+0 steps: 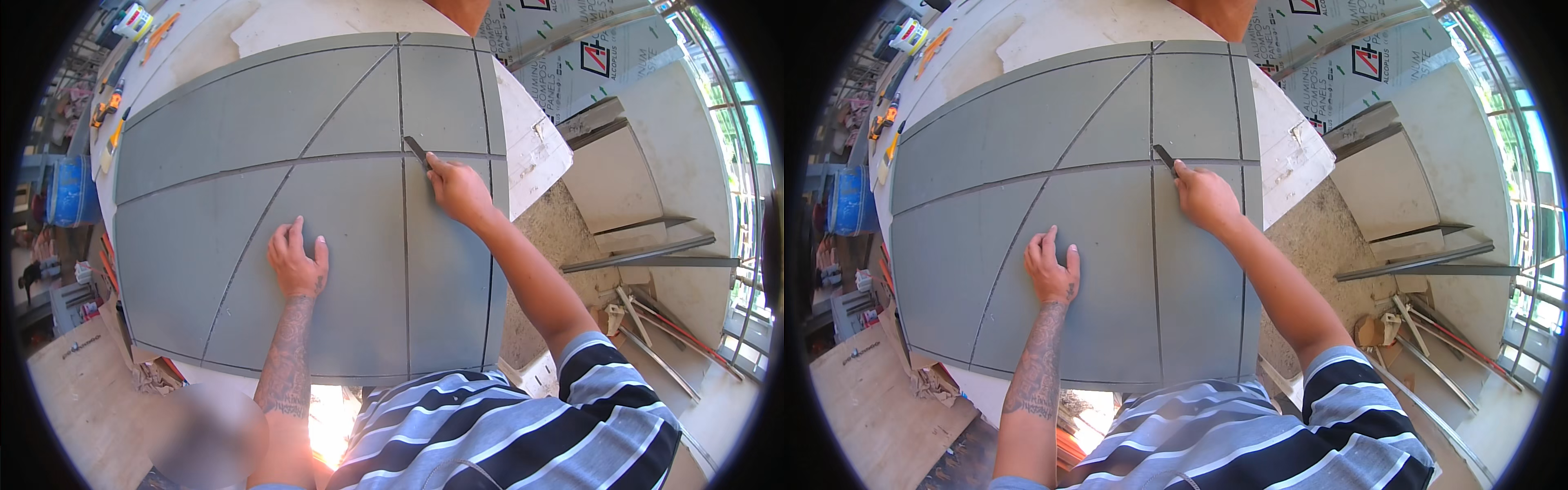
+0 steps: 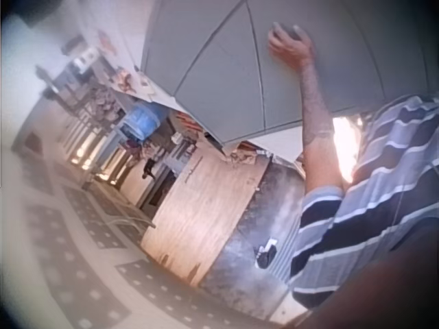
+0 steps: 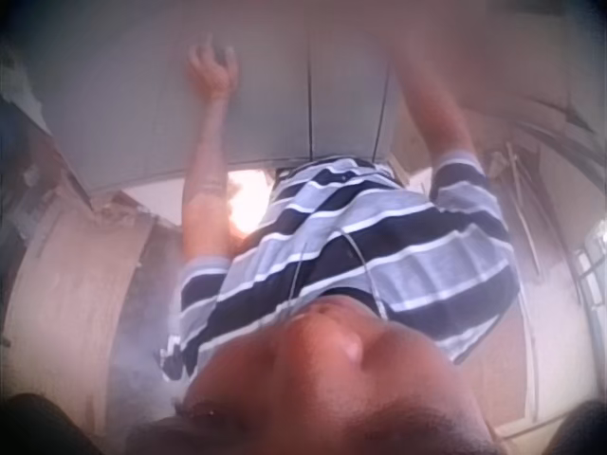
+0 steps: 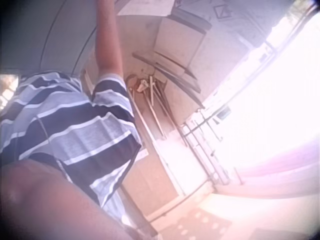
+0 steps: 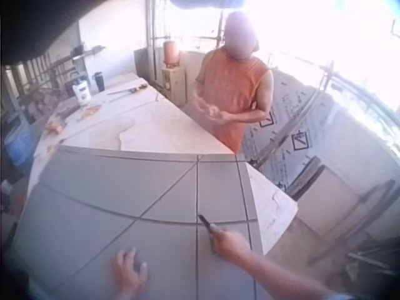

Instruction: The person scores and cuts a large grey panel using a utility knife and a metal straight edge. They then brush the surface and align a metal strip along the cut lines while a coworker measures and marks the panel.

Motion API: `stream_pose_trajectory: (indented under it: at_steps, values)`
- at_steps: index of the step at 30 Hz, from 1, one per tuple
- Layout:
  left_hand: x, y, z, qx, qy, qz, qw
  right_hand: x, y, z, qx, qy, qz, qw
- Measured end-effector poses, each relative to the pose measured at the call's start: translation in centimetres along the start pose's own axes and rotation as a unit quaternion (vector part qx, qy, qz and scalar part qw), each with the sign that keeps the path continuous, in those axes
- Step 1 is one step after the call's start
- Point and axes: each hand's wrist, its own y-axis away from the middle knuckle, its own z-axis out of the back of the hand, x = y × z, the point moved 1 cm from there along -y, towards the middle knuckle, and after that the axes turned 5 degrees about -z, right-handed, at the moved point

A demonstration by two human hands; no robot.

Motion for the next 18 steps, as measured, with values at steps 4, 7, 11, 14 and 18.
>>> stream_pose_trajectory:
  at_steps: [4,7,11,14,18]
  values:
    - [-0.8,2.5,-0.1,0.026,0.016,0.011,0.999,-0.6,0.6,1.9,-0.021,-0.080,-0.069,0.994]
    - [1.0,-0.9,1.0,-0.007,-0.003,-0.003,1.000,2.9,-8.2,4.9,-0.087,-0.107,-0.057,0.989]
    - [0.4,-0.4,0.7,-0.006,0.001,-0.012,1.000,2.3,-17.7,5.4,-0.134,-0.076,-0.009,0.988]
    - [0.4,-0.5,0.0,-0.011,-0.010,-0.015,1.000,2.2,-21.4,5.1,-0.075,-0.058,-0.045,0.994]
    - [0.2,-0.3,0.2,-0.006,0.008,-0.006,1.000,1.5,-22.5,3.0,-0.071,-0.030,-0.058,0.995]
